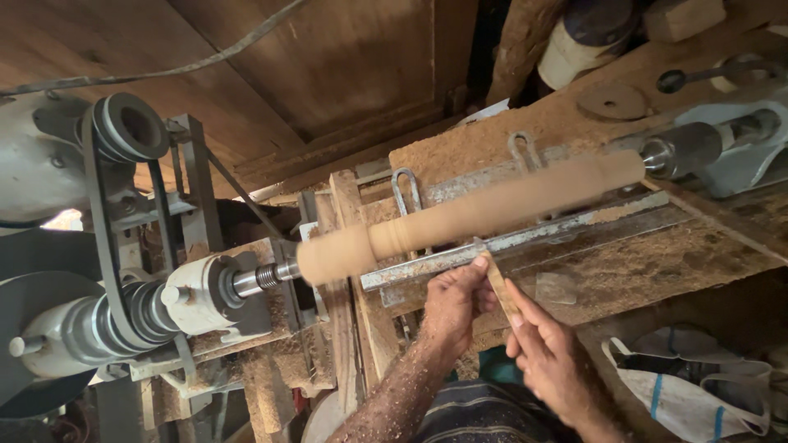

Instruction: The person uses a wooden chisel to shape a cylindrical wooden blank mounted on a lathe. They repeatedly apply the tool to the spinning wood, removing shavings and forming a tapered profile along the length of the piece.

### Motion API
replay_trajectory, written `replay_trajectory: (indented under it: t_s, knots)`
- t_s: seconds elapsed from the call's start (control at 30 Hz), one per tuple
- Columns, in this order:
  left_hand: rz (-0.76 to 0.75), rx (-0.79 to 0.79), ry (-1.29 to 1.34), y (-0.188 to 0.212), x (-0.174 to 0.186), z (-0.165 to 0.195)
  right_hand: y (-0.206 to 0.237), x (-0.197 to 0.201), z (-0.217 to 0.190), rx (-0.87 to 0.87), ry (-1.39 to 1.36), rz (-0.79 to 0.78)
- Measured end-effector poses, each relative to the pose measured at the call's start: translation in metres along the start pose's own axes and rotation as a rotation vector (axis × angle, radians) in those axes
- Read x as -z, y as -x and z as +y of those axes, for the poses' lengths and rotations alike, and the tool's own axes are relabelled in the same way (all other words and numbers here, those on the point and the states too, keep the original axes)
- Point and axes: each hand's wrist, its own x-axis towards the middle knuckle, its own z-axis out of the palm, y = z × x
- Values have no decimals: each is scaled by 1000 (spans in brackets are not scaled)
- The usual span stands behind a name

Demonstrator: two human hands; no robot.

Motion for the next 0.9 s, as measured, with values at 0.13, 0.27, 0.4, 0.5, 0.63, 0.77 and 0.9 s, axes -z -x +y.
replay_trajectory:
  t_s: [0.13,0.27,0.4,0.5,0.63,0.77,0.9]
  knots:
    - [-40,-20,-87,-2,-4,-3,4,-12,10,-2,-207,32]
    - [-34,-23,-52,-5,-6,-4,0,-8,6,-43,-156,66]
    - [-3,-36,-47,-7,-8,-6,-1,1,-2,-8,-68,55]
    - [-2,-15,-25,-7,-7,-6,-2,7,-7,-5,-8,30]
    - [6,11,-2,-6,-5,-6,-4,12,-12,24,101,-1]
    - [-5,-15,27,-6,-4,-6,-11,14,-12,-55,170,-3]
    - [8,-20,41,-3,-1,-5,-16,17,-8,30,235,-1]
